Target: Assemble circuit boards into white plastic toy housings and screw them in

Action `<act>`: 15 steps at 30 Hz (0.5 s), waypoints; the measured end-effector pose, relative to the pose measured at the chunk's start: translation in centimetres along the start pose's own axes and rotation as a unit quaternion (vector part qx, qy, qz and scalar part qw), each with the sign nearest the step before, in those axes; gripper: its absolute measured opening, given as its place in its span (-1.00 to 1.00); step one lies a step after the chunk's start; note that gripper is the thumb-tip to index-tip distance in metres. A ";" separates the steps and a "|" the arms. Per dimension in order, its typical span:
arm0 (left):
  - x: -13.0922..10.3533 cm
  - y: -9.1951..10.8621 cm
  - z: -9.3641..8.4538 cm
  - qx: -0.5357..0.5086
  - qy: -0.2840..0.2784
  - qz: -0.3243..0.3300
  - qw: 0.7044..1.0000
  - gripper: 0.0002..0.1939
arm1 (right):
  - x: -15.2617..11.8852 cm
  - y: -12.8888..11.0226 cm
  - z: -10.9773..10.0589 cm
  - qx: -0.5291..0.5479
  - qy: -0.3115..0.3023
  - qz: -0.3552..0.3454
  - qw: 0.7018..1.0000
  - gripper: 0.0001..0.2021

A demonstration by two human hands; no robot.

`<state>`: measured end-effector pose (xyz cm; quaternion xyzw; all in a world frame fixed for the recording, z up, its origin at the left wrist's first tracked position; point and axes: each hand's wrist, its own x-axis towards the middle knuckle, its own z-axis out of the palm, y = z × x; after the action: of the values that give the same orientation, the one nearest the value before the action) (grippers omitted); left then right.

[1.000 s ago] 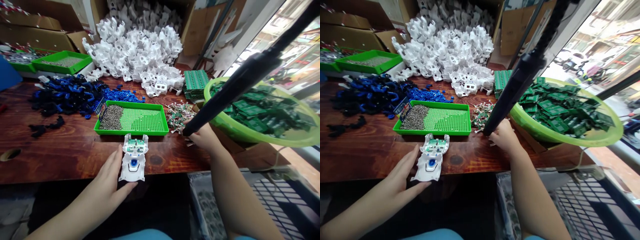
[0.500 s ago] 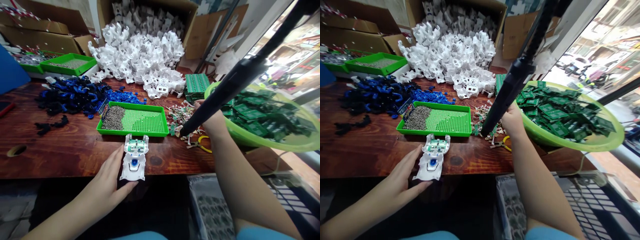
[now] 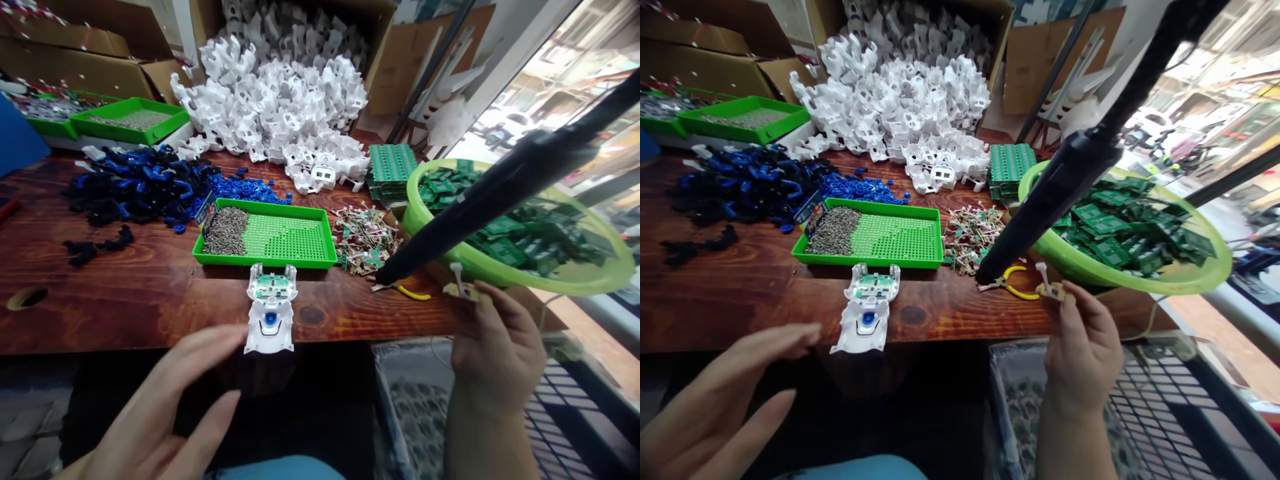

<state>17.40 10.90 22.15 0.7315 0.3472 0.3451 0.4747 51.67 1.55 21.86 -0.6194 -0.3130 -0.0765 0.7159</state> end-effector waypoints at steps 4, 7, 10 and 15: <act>-0.1 1.1 1.1 -0.009 -0.199 0.023 0.980 -0.64 | -5.5 -2.5 -0.9 0.137 -0.073 0.073 0.985 -0.83; 0.9 1.7 2.7 -0.004 -0.271 0.014 0.963 -0.57 | -8.6 -3.9 0.6 0.193 -0.212 0.094 0.953 -0.83; 1.6 2.1 3.6 -0.009 -0.246 0.055 0.968 -0.53 | -10.6 -4.8 2.5 0.260 -0.364 0.104 0.888 -0.78; 1.6 2.4 2.9 0.005 -0.193 0.111 0.975 -0.79 | -11.7 -5.5 4.3 0.265 -0.443 0.072 0.853 -0.75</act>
<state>21.10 10.18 23.78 0.8205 0.1672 0.2467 0.4878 38.16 1.14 20.27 -0.3953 -0.5598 0.3434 0.6422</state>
